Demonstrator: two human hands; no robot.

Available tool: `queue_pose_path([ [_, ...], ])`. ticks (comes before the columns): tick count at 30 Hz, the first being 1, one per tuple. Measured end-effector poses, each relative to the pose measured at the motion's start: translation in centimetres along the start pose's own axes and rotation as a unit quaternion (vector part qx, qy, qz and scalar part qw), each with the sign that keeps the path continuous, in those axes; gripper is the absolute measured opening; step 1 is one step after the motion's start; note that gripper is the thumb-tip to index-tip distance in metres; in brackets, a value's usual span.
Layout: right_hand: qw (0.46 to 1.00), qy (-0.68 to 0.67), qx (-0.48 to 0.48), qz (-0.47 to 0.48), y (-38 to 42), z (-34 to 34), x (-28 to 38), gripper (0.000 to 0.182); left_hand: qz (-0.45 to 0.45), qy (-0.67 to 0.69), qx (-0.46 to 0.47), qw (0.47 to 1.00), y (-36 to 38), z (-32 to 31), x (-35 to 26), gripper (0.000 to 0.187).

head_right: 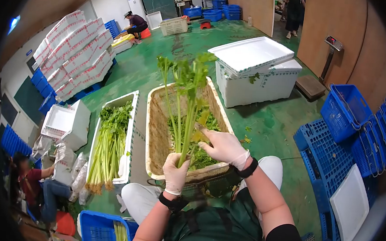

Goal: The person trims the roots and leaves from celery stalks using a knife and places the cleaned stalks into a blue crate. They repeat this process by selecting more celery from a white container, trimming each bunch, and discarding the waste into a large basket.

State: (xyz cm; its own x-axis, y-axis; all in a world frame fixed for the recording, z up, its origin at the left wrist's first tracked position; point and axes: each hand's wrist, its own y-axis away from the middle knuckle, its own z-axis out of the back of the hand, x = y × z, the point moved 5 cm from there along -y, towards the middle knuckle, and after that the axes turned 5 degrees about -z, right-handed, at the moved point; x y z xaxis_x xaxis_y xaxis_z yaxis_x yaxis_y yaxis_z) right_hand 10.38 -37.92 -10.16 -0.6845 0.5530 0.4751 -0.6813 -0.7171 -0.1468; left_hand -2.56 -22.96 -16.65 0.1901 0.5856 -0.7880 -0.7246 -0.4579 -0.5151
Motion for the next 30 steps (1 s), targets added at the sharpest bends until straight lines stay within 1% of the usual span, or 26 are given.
queue_pose_path([
  [2, 1.000, 0.017, 0.007, 0.005, -0.8, -0.3, -0.1, 0.063, -0.020, -0.020, 0.002, 1.000, 0.1, -0.1, -1.3, 0.018],
  [4, 0.994, 0.053, 0.079, -0.061, -1.6, -0.9, -0.6, 0.058, -0.019, -0.021, 0.000, 1.000, 0.3, -0.3, -1.5, 0.018],
  [5, 0.994, 0.053, 0.078, -0.060, -1.7, -1.0, -0.7, 0.058, -0.018, -0.022, -0.005, 1.000, 0.3, -0.2, -1.5, 0.019],
  [7, 0.999, 0.025, 0.026, -0.026, -1.6, -0.9, -0.2, 0.048, -0.007, -0.021, 0.000, 1.000, 0.2, 0.0, -1.2, 0.020],
  [8, 0.999, 0.024, 0.027, -0.025, -1.3, -1.1, 0.1, 0.048, 0.005, -0.020, 0.005, 1.000, 0.3, 0.0, -1.0, 0.021],
  [10, 0.997, -0.063, -0.041, -0.017, -0.5, -1.0, 1.0, 0.035, 0.019, -0.010, 0.001, 1.000, 0.3, 0.0, 0.1, 0.020],
  [11, 0.997, -0.063, -0.040, -0.017, -0.3, -1.7, 1.1, 0.035, 0.033, 0.001, -0.003, 0.999, 0.3, 0.0, 0.6, 0.019],
  [12, 0.995, -0.034, -0.097, 0.004, -0.1, -2.1, 1.1, 0.030, 0.034, 0.000, -0.001, 0.999, 0.4, 0.0, 1.0, 0.019],
  [13, 0.988, -0.004, -0.153, 0.024, 0.2, -2.7, 1.2, 0.026, 0.067, 0.040, 0.006, 0.997, 0.4, -0.1, 1.3, 0.019],
  [14, 0.973, -0.012, -0.227, 0.045, 0.5, -2.9, 1.3, 0.022, 0.099, 0.080, 0.014, 0.992, 0.4, -0.1, 1.6, 0.018],
  [15, 0.973, -0.013, -0.228, 0.045, 0.6, -3.7, 1.2, 0.022, 0.099, 0.079, 0.015, 0.992, 0.4, 0.1, 1.5, 0.018],
  [16, 0.956, -0.130, -0.259, -0.044, 0.7, -3.9, 0.2, 0.023, 0.141, 0.124, 0.023, 0.982, 0.4, 0.2, 1.6, 0.018],
  [17, 0.918, -0.244, -0.284, -0.129, 0.8, -4.5, -1.1, 0.023, 0.180, 0.169, 0.031, 0.969, 0.2, 0.3, 1.8, 0.017],
  [18, 0.847, -0.432, -0.293, -0.102, -1.0, -8.1, -4.3, 0.026, 0.243, 0.172, 0.062, 0.953, 0.5, 0.4, 2.8, 0.017],
  [19, 0.846, -0.433, -0.293, -0.102, -0.8, -7.5, -4.7, 0.026, 0.242, 0.172, 0.061, 0.953, 0.5, 0.6, 2.9, 0.017],
  [20, 0.741, -0.652, -0.095, -0.126, -1.4, -8.9, -4.8, 0.029, 0.268, 0.216, 0.077, 0.936, 0.7, 0.5, 3.1, 0.017],
  [21, 0.563, -0.807, 0.110, -0.137, -1.4, -10.2, -3.6, 0.032, 0.292, 0.260, 0.093, 0.916, 1.0, 0.4, 3.3, 0.017],
  [22, 0.567, -0.803, 0.144, -0.113, -1.2, -9.5, -2.4, 0.036, 0.291, 0.269, 0.105, 0.912, 1.0, 0.5, 3.0, 0.017],
  [23, 0.566, -0.804, 0.144, -0.110, -1.3, -9.6, -2.3, 0.036, 0.289, 0.267, 0.105, 0.913, 1.0, 0.7, 2.8, 0.017],
  [25, 0.669, -0.731, 0.080, -0.102, -1.5, -10.1, -2.8, 0.035, 0.320, 0.291, 0.111, 0.895, 1.2, 1.0, 2.4, 0.014],
  [26, 0.778, -0.622, 0.013, -0.086, -1.8, -10.7, -3.4, 0.031, 0.332, 0.316, 0.107, 0.882, 1.2, 1.2, 2.0, 0.016],
  [27, 0.922, -0.334, -0.196, 0.018, -1.8, -10.7, -3.9, 0.027, 0.330, 0.315, 0.105, 0.884, 1.1, 1.5, 1.7, 0.016],
  [29, 0.924, -0.306, -0.230, -0.016, -1.6, -9.6, -3.4, 0.032, 0.334, 0.321, 0.108, 0.880, 1.1, 2.2, 1.4, 0.015],
  [30, 0.923, -0.308, -0.231, -0.012, -2.1, -9.4, -3.4, 0.032, 0.319, 0.311, 0.141, 0.884, 1.3, 2.4, 2.0, 0.017],
])
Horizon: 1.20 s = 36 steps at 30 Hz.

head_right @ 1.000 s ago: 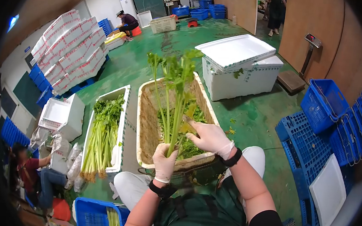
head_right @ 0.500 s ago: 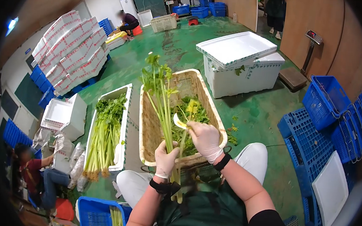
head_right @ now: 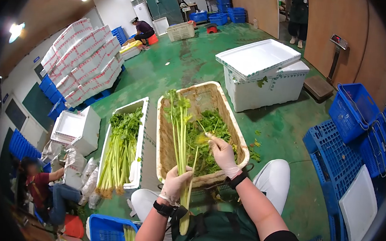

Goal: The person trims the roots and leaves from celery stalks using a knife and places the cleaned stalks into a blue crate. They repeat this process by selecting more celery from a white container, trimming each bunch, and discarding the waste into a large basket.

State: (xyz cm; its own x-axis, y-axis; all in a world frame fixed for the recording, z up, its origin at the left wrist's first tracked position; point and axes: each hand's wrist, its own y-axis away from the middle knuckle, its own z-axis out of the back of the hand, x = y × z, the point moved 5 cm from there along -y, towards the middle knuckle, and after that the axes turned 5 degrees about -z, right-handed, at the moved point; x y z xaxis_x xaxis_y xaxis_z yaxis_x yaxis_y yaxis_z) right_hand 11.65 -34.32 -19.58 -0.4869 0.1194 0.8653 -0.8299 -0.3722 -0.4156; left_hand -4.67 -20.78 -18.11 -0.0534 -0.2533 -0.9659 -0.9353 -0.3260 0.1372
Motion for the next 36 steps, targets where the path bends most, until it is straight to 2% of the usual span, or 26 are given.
queue_pose_path([
  [1, 0.990, -0.114, 0.026, -0.079, -0.6, -0.1, -0.5, 0.040, -0.003, -0.002, -0.001, 1.000, 0.3, 0.3, 0.1, 0.017],
  [2, 0.960, -0.226, 0.051, -0.156, -1.0, -0.4, -0.9, 0.051, 0.005, -0.003, 0.009, 1.000, 0.6, 0.4, 0.2, 0.030],
  [3, 0.960, -0.228, 0.050, -0.155, -1.5, -0.1, -0.7, 0.051, 0.014, -0.006, 0.019, 1.000, 0.6, 0.4, 0.3, 0.044],
  [4, 0.953, -0.245, 0.094, -0.149, -2.0, 0.3, 1.3, 0.060, 0.032, 0.036, 0.052, 0.998, 1.3, -0.2, -0.7, 0.061],
  [5, 0.944, -0.262, 0.138, -0.143, -2.5, 0.1, 2.6, 0.070, 0.035, 0.034, 0.053, 0.997, 1.4, -0.1, -0.6, 0.061],
  [6, 0.962, -0.229, 0.132, -0.064, -3.3, -0.1, 3.4, 0.074, 0.039, 0.044, 0.075, 0.995, 1.7, -0.2, -0.4, 0.064],
  [7, 0.962, -0.230, 0.128, -0.066, -4.0, 0.2, 3.6, 0.074, 0.041, 0.055, 0.097, 0.993, 1.9, -0.4, -0.2, 0.067],
  [9, 0.960, -0.157, 0.205, -0.108, -4.8, 0.1, 3.8, 0.072, 0.048, 0.060, 0.109, 0.991, 1.9, -0.3, 0.2, 0.067],
  [10, 0.976, -0.114, 0.179, -0.057, -5.5, -0.1, 3.6, 0.070, 0.039, 0.058, 0.106, 0.992, 1.9, -0.3, 0.2, 0.068],
  [11, 0.976, -0.115, 0.177, -0.058, -5.7, 0.0, 3.0, 0.070, 0.029, 0.057, 0.102, 0.993, 1.9, -0.2, 0.2, 0.069],
  [13, 0.936, -0.206, 0.242, -0.151, -6.1, -0.6, 1.9, 0.063, 0.036, 0.072, 0.111, 0.991, 1.9, 0.0, 0.3, 0.069],
  [14, 0.936, -0.206, 0.241, -0.151, -6.3, -0.6, 1.9, 0.063, 0.042, 0.089, 0.119, 0.988, 1.9, 0.0, 0.4, 0.068],
  [16, 0.823, -0.411, 0.286, -0.269, -6.0, -1.5, 1.7, 0.052, 0.038, 0.089, 0.115, 0.989, 1.7, -0.2, 0.1, 0.069],
  [21, 0.779, -0.439, 0.332, -0.301, -5.0, -2.6, 2.5, 0.047, 0.036, 0.094, 0.135, 0.986, 0.9, -0.2, -0.3, 0.066],
  [24, 0.710, -0.524, 0.349, -0.313, -5.1, -3.4, 3.2, 0.044, 0.049, 0.125, 0.157, 0.978, 0.6, 0.1, 0.0, 0.065],
  [25, 0.711, -0.525, 0.348, -0.312, -5.3, -3.9, 3.2, 0.044, 0.063, 0.142, 0.159, 0.975, 0.5, 0.2, 0.2, 0.066],
  [27, 0.755, -0.536, 0.178, -0.332, -6.0, -4.4, 1.8, 0.040, 0.077, 0.158, 0.163, 0.971, 0.4, 0.4, 0.4, 0.066],
  [28, 0.792, -0.486, 0.157, -0.335, -6.1, -4.5, 0.6, 0.036, 0.084, 0.171, 0.161, 0.968, 0.3, 0.5, 0.4, 0.066],
  [29, 0.793, -0.486, 0.156, -0.333, -5.9, -5.2, 1.1, 0.036, 0.092, 0.184, 0.160, 0.965, 0.2, 0.6, 0.5, 0.065],
  [30, 0.876, -0.402, 0.053, -0.262, -6.2, -5.2, 1.6, 0.035, 0.091, 0.184, 0.162, 0.965, 0.1, 0.7, 0.5, 0.065],
  [31, 0.932, -0.306, -0.053, -0.184, -5.9, -4.6, 2.2, 0.035, 0.094, 0.188, 0.156, 0.965, -0.1, 0.9, 0.6, 0.065],
  [32, 0.978, -0.145, -0.081, -0.127, -5.9, -4.4, 2.2, 0.031, 0.097, 0.192, 0.152, 0.965, -0.2, 1.0, 0.8, 0.065],
  [33, 0.987, -0.100, -0.120, -0.048, -5.3, -4.3, 2.6, 0.020, 0.098, 0.193, 0.160, 0.963, 0.1, 1.1, 0.8, 0.065],
  [34, 0.988, -0.018, -0.146, 0.056, -5.3, -3.8, 3.6, 0.015, 0.103, 0.176, 0.131, 0.970, 0.2, 1.4, 0.9, 0.065],
  [35, 0.970, 0.072, -0.172, 0.158, -5.2, -3.1, 4.3, 0.013, 0.108, 0.159, 0.109, 0.975, 0.1, 1.4, 1.0, 0.065],
  [36, 0.974, 0.060, -0.183, 0.121, -5.2, -2.9, 3.7, 0.015, 0.099, 0.162, 0.120, 0.974, -0.1, 1.5, 1.3, 0.065],
])
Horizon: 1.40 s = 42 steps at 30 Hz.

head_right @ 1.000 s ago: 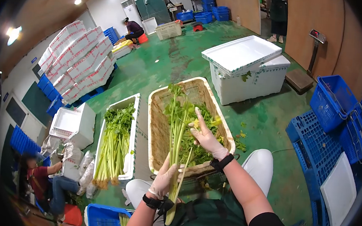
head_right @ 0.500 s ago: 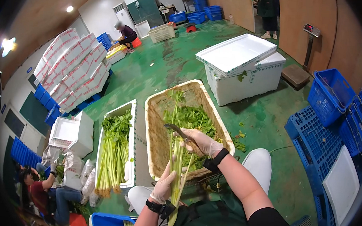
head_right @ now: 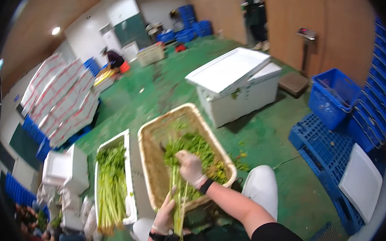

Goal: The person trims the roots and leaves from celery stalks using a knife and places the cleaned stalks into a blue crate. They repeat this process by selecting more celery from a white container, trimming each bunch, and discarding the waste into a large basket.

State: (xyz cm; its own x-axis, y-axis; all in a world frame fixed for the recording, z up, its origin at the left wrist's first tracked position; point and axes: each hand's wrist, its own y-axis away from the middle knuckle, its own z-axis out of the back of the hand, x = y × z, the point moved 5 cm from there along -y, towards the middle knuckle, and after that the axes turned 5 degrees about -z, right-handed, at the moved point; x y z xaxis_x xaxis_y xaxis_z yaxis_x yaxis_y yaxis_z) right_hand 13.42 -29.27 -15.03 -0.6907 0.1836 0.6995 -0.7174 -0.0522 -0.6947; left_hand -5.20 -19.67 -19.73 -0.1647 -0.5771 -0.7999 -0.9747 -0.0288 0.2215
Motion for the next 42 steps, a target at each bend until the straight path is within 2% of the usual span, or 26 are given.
queue_pose_path([
  [2, 0.991, -0.064, -0.034, -0.116, -0.2, -1.1, -2.2, 0.014, -0.018, -0.008, 0.023, 1.000, -0.1, 1.7, 0.7, 0.066],
  [3, 0.991, -0.057, -0.049, -0.109, -1.1, -1.0, -2.9, 0.014, -0.003, -0.017, 0.029, 0.999, 0.5, 1.1, 0.2, 0.067],
  [4, 0.927, -0.228, -0.036, -0.295, -1.4, -1.7, -5.1, 0.015, 0.003, -0.029, 0.012, 1.000, 0.8, 0.8, -0.2, 0.065],
  [5, 0.799, -0.388, -0.016, -0.458, -1.1, -2.9, -6.3, 0.017, 0.008, -0.039, -0.008, 0.999, 1.0, 0.6, 0.1, 0.063],
  [6, 0.735, -0.471, 0.036, -0.486, -1.7, -3.2, -6.4, 0.023, -0.033, -0.009, -0.051, 0.998, 1.5, 1.0, 1.1, 0.049],
  [7, 0.737, -0.473, 0.033, -0.482, -2.3, -2.8, -6.7, 0.023, -0.020, -0.012, -0.042, 0.999, 1.6, 1.0, 1.1, 0.053],
  [9, 0.595, -0.560, 0.140, -0.559, -2.3, -3.5, -6.5, 0.026, -0.019, -0.019, -0.048, 0.998, 1.6, 1.3, 1.4, 0.053],
  [11, 0.611, -0.565, 0.201, -0.517, -3.5, -3.2, -6.2, 0.033, -0.013, -0.037, -0.044, 0.998, 1.7, 1.0, 1.2, 0.053],
  [13, 0.830, -0.341, 0.266, -0.352, -5.0, -2.6, -6.0, 0.037, -0.006, -0.053, -0.045, 0.998, 1.8, 1.1, 1.1, 0.054],
  [14, 0.828, -0.342, 0.267, -0.355, -4.9, -2.6, -6.2, 0.037, -0.001, -0.052, -0.049, 0.997, 1.8, 1.4, 1.2, 0.054],
  [15, 0.922, -0.182, 0.216, -0.266, -5.5, -1.6, -6.3, 0.038, 0.005, -0.050, -0.054, 0.997, 2.0, 1.6, 1.5, 0.055],
  [16, 0.973, -0.014, 0.159, -0.164, -5.9, -0.6, -6.1, 0.038, -0.003, -0.052, -0.085, 0.995, 2.4, 0.6, 0.9, 0.057],
  [17, 0.982, 0.152, 0.099, -0.054, -5.7, -0.2, -6.2, 0.039, 0.035, -0.040, -0.005, 0.999, 2.3, 1.1, 0.3, 0.066],
  [18, 0.985, 0.113, 0.080, -0.103, -5.8, -0.2, -8.0, 0.043, 0.010, -0.038, 0.003, 0.999, 2.9, 1.3, 0.3, 0.068],
  [19, 0.983, 0.071, 0.066, -0.155, -5.3, -0.5, -10.5, 0.047, -0.015, -0.035, 0.004, 0.999, 3.3, -0.2, -1.0, 0.070],
  [20, 0.957, -0.070, 0.098, -0.266, -5.0, -0.2, -10.2, 0.050, -0.016, -0.041, -0.003, 0.999, 3.8, -0.8, -1.8, 0.074],
  [21, 0.895, -0.204, 0.128, -0.376, -4.2, 0.1, -8.8, 0.053, -0.016, -0.045, -0.015, 0.999, 4.5, -1.1, -2.5, 0.078],
  [23, 0.826, -0.303, 0.204, -0.429, -2.5, -0.4, -7.0, 0.056, -0.044, -0.068, -0.023, 0.996, 4.3, -1.1, -3.2, 0.082],
  [25, 0.795, -0.344, 0.240, -0.439, -1.6, -0.9, -3.8, 0.056, -0.042, -0.069, -0.056, 0.995, 4.3, -0.2, -3.0, 0.077],
  [31, 0.836, -0.331, 0.177, -0.400, -0.7, -3.3, -1.8, 0.044, 0.023, -0.054, -0.031, 0.998, 4.3, 1.3, -1.9, 0.065],
  [33, 0.832, -0.358, 0.159, -0.392, -1.0, -3.2, -1.4, 0.039, 0.017, 0.050, -0.019, 0.998, 4.6, 0.2, -2.1, 0.060],
  [35, 0.733, -0.450, 0.171, -0.480, -0.1, -2.7, -1.5, 0.046, 0.019, 0.066, -0.016, 0.998, 4.8, 1.1, -1.9, 0.059],
  [36, 0.722, -0.443, 0.226, -0.481, 0.4, -2.3, -0.9, 0.058, 0.018, 0.068, -0.014, 0.997, 5.0, 1.6, -1.7, 0.061],
  [37, 0.721, -0.444, 0.228, -0.481, 0.4, -1.6, -0.2, 0.058, 0.017, 0.070, -0.012, 0.997, 5.0, 1.8, -1.6, 0.062],
  [39, 0.626, -0.501, 0.362, -0.475, 1.3, -1.4, 2.0, 0.049, 0.018, 0.068, -0.003, 0.998, 5.1, 1.9, -1.6, 0.063],
  [42, 0.624, -0.486, 0.372, -0.486, 2.2, -2.6, 2.0, 0.044, 0.026, 0.063, 0.004, 0.998, 5.1, 1.4, -1.4, 0.064],
])
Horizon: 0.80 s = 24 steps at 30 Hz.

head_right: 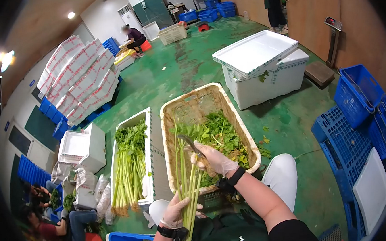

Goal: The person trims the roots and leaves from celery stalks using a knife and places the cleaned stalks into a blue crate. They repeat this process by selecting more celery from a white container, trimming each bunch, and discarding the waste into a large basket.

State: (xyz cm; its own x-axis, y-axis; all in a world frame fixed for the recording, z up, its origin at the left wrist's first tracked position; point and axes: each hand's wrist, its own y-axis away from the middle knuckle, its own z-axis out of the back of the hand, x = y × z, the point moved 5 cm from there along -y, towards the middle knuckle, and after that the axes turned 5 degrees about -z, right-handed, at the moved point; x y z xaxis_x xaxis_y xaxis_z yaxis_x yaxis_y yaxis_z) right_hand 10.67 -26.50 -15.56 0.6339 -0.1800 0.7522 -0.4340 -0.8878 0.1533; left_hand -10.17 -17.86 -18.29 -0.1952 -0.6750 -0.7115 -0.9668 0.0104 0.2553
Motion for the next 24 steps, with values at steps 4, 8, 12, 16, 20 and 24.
queue_pose_path([
  [4, 0.999, 0.013, -0.045, 0.019, -1.2, 0.0, 0.5, 0.039, 0.005, -0.033, -0.005, 0.999, 0.1, -0.1, 0.1, 0.065],
  [8, 1.000, -0.011, 0.002, 0.000, -2.6, 0.9, 0.2, 0.038, 0.001, -0.054, -0.010, 0.998, 0.4, -0.1, 0.2, 0.066],
  [12, 0.995, -0.103, 0.000, 0.004, -2.9, 1.2, -0.1, 0.033, 0.006, -0.072, -0.011, 0.997, 0.8, 0.0, 0.3, 0.068],
  [16, 0.991, -0.009, -0.047, 0.124, -3.4, 1.9, -0.3, 0.019, 0.000, -0.048, 0.011, 0.999, 0.6, -0.1, 0.1, 0.069],
  [20, 0.779, 0.470, -0.206, 0.360, -0.9, 0.5, 2.9, 0.044, -0.024, -0.028, -0.015, 0.999, 0.4, 0.7, 0.4, 0.068],
  [24, 0.769, 0.320, -0.351, 0.428, -3.3, 7.2, 2.2, 0.040, -0.051, -0.025, -0.044, 0.997, 0.6, 0.1, -0.1, 0.064],
])
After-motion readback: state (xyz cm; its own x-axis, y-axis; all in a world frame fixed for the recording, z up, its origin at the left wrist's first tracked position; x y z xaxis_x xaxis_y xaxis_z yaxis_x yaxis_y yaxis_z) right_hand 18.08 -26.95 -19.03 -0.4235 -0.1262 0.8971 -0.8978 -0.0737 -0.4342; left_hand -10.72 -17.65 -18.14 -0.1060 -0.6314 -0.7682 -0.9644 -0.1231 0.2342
